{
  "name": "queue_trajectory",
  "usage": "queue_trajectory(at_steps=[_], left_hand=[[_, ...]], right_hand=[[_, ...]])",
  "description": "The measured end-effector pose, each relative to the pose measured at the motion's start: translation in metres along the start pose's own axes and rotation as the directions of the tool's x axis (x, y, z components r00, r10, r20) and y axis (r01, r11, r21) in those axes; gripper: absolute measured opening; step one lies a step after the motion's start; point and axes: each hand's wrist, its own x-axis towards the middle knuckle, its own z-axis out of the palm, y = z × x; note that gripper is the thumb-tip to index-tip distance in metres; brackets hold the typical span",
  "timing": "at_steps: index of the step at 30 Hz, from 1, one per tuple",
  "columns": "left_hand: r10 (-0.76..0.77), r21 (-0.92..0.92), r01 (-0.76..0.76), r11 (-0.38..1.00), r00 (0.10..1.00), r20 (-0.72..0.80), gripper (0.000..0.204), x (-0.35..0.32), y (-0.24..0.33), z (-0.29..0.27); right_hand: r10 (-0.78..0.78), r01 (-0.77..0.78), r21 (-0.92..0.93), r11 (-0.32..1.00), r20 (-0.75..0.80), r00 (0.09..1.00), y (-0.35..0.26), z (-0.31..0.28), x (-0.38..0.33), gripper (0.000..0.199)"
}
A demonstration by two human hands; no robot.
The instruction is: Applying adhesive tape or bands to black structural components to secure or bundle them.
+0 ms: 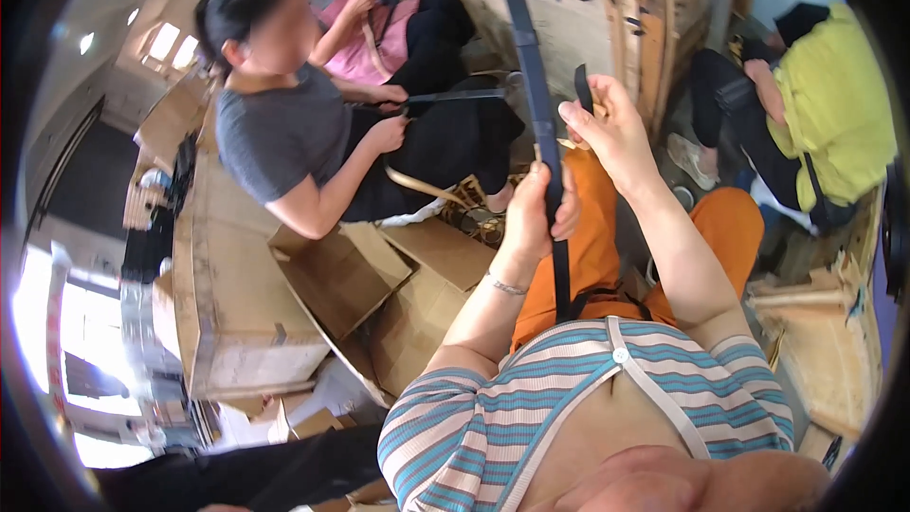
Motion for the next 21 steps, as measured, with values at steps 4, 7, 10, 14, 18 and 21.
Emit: queue_trajectory(at_steps=[4,7,10,14,18,21], left_hand=[[0.076,0.180,-0.029,0.983,0.963,-0.257,0.042,-0.014,0.001,-0.003],[0.014,0.020,-0.010,1.000,0.979,-0.203,0.037,-0.022,-0.007,-0.010],[0.097,0.037,-0.090,0.995,0.955,-0.279,0.037,-0.050,-0.001,-0.012],[0.175,0.078,-0.158,0.984,0.937,-0.301,0.038,-0.058,-0.002,-0.015],[0.281,0.156,-0.243,0.957,0.908,-0.310,0.039,-0.058,-0.008,-0.018],[0.284,0.195,-0.232,0.953,0.910,-0.303,0.039,-0.058,-0.009,-0.019]], right_hand=[[-0.156,0.158,-0.096,0.983,0.032,0.987,0.005,0.042,-0.010,0.055],[-0.219,0.227,-0.202,0.953,0.061,0.974,0.024,0.036,-0.014,0.053],[-0.117,0.131,-0.118,0.984,0.123,0.986,0.029,0.051,-0.028,0.050],[-0.108,0.134,-0.172,0.976,0.152,0.983,0.032,0.061,-0.030,0.049],[-0.147,0.198,-0.206,0.958,0.240,0.960,0.020,0.077,-0.036,0.050],[-0.242,0.309,-0.316,0.897,0.234,0.942,0.029,0.073,-0.035,0.048]])
